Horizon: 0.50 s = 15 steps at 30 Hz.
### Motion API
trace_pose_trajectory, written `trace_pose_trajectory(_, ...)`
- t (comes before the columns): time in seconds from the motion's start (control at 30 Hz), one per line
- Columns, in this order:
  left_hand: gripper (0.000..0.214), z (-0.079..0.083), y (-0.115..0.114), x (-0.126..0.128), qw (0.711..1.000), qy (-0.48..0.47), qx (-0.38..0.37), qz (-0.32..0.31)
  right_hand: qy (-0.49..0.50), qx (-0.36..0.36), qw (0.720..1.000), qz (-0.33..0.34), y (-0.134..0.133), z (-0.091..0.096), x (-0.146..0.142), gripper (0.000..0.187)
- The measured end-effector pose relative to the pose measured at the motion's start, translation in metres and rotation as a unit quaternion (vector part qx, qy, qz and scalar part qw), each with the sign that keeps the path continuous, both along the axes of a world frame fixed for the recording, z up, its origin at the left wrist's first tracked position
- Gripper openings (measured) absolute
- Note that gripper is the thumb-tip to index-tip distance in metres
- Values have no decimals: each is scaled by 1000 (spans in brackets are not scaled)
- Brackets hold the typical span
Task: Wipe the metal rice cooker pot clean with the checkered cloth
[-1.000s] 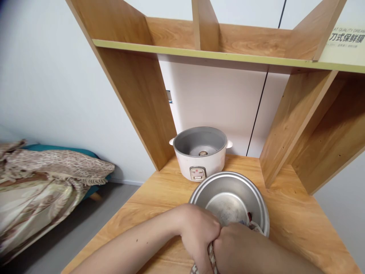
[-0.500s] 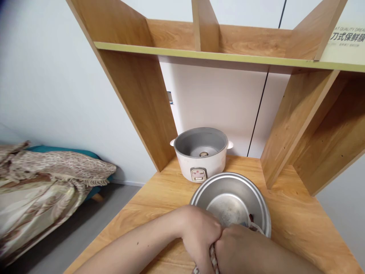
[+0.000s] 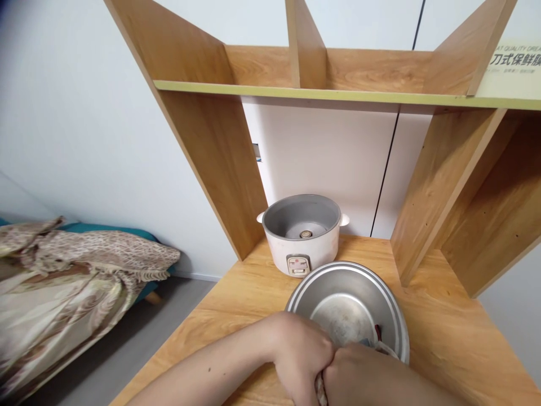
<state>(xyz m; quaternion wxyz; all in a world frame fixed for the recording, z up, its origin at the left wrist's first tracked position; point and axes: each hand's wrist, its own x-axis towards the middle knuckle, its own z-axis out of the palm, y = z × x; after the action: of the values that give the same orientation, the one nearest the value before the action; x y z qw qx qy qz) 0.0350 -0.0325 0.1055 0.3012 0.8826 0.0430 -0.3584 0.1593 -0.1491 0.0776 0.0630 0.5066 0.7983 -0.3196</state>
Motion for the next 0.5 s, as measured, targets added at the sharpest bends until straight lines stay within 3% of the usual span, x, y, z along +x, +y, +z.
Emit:
trace_pose_trajectory(0.13, 49, -8, 1, 1, 1000, -1, -19, -2, 7, 13, 1000, -4, -2, 1, 2, 33)
trace_pose_trajectory(0.3, 60, -10, 2, -1, 999, -34, -32, 7, -11, 41, 998, 48, -2, 1, 1, 18)
trace_pose_trajectory(0.5, 63, -3, 1, 2, 999, -13, -4, -29, 39, -6, 999, -18, -5, 9, 3, 22)
